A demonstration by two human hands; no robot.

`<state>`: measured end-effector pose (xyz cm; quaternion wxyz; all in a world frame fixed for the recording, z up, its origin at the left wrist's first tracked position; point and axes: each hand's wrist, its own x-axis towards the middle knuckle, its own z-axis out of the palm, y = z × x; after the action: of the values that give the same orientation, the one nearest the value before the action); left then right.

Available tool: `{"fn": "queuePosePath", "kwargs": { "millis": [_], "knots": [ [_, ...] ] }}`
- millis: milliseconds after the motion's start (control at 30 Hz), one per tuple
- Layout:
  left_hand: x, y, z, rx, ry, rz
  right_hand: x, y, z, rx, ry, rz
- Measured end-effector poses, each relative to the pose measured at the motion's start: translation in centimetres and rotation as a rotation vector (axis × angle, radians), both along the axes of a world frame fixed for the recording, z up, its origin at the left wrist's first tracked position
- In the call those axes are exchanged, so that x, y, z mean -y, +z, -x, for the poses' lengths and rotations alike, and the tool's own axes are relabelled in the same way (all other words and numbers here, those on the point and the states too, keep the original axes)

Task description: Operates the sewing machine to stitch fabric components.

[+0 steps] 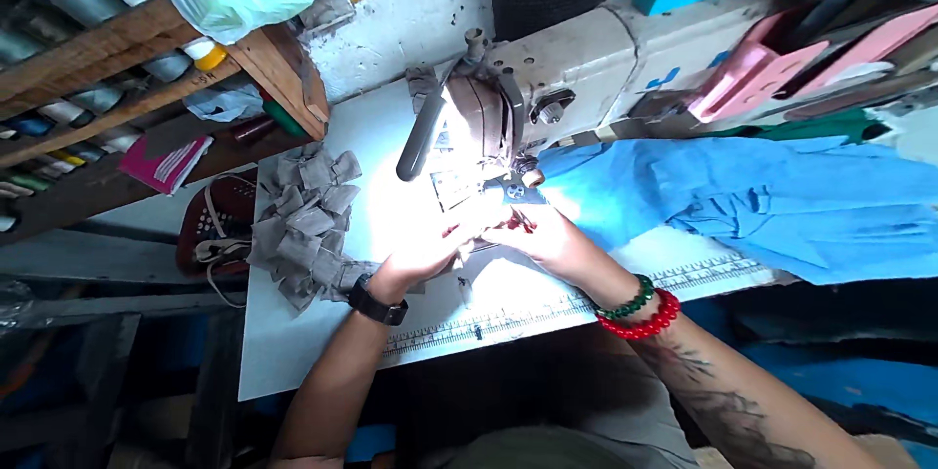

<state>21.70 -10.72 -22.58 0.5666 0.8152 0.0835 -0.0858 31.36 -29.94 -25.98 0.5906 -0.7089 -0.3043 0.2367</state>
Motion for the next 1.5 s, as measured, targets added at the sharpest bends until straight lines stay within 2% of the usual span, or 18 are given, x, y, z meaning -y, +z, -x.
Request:
{"fn": "queuePosePath", "kwargs": {
  "millis": [133, 267, 367, 500, 767, 900, 1033, 1167, 1267, 1367, 1433, 1500],
  "knots": [
    [0.2, -0.2, -0.2, 0.0, 0.061, 0.038, -0.4, 0.1, 0.0, 0.066, 0.011, 0.029],
    [0.2, -0.5, -1.3, 0.029, 0.096, -0.155, 0.0, 0.6, -0.8, 0.209, 0.052, 0.232],
    [-0.2, -1.8, -2.8, 0.051, 0.112, -0.382, 1.0, 0.2, -0.9, 0.414, 0.01, 0.417],
    [0.2, -1.5, -3.9, 0.024, 0.161, -0.587, 1.7, -0.7, 0.3, 0.687, -0.066, 0.471],
    [0.3, -0.3, -4.0, 0.1, 0.157, -0.633, 1.9, -1.7, 0.6, 0.974, -0.068, 0.514],
    [0.1, -0.3, -4.0, 0.134, 0.148, -0.634, 1.9, -2.0, 0.6, 1.02, -0.047, 0.499],
    [0.0, -0.2, -4.8, 0.035, 0.144, -0.654, 1.5, -1.8, 0.5, 1.036, -0.044, 0.517],
    [-1.4, -1.7, -6.0, 0.074, 0.171, -0.545, 0.9, -1.4, -0.1, 1.077, -0.028, 0.52],
    [-2.3, -2.0, -6.9, 0.211, 0.183, -0.651, 0.6, -1.7, -0.1, 1.102, -0.017, 0.53],
    [-4.0, -2.3, -7.6, 0.103, 0.209, -0.757, 0.9, -1.8, 1.0, 1.13, -0.077, 0.608],
    [-5.8, -2.5, -6.5, 0.061, 0.175, -0.774, 1.4, -1.2, 1.7, 1.058, -0.083, 0.678],
    [-6.1, -1.3, -4.2, 0.102, 0.099, -0.715, 1.5, -0.9, 2.1, 0.961, -0.031, 0.677]
  ]
}}
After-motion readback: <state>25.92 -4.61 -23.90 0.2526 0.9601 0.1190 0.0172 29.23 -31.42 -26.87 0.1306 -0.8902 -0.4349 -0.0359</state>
